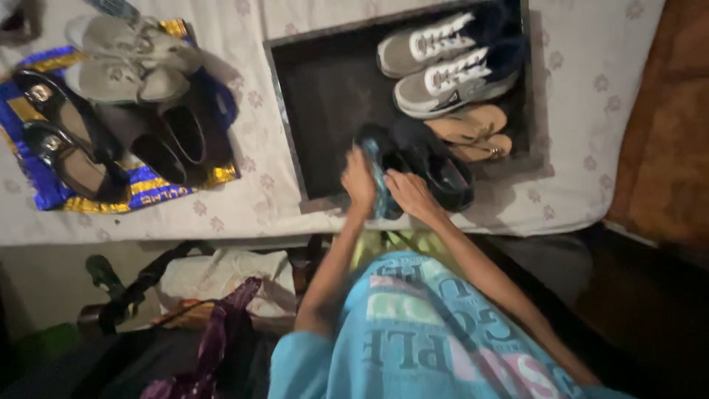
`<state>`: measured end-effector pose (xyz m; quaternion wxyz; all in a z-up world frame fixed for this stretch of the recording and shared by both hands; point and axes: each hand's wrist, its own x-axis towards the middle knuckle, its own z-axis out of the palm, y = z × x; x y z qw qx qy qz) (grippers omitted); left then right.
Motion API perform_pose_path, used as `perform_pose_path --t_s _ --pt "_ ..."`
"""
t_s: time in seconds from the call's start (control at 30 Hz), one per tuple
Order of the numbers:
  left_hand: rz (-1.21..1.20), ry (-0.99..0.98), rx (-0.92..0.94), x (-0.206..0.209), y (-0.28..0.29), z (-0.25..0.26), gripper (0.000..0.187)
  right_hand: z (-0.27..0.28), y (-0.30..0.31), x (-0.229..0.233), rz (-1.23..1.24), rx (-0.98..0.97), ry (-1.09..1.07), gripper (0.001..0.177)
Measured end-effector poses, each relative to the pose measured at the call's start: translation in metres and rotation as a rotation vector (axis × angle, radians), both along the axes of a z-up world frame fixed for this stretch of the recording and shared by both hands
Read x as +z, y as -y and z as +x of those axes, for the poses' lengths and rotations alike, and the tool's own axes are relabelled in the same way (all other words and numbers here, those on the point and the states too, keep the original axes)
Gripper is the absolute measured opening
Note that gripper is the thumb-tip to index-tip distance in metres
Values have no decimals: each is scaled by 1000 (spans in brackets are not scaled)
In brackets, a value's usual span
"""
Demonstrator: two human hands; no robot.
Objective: The person wipes several pairs of shoes on a shelf using a cloth. They handle black shoes, white sneakers, and brown sandals one at a time, rubbing the surfaces and soles before placing them back.
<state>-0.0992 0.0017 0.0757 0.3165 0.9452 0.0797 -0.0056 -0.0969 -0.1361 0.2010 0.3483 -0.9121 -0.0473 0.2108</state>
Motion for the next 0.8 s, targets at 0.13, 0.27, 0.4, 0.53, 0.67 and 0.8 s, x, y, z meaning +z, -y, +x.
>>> perform_pose_path --t_s 0.13,0.27,0.4,0.53,0.67,0.8 --pt "-154 -259 175 -6 -31 27 37 -18 6 60 -75 -76 296 29" --pt "-371 -229 147 45 -41 11 47 -37 60 72 -460 -196 422 61" --pt "-270 23 -57 55 -19 1 65 -42 89 53 -363 -110 297 33" --pt "-347 -115 124 73 -26 3 40 -60 97 31 -216 -60 526 29" --pt "-588 64 51 142 10 42 35 -72 114 -8 97 -648 210 38" --pt "-555 164 -418 216 87 11 26 -70 121 -7 260 -1023 326 53"
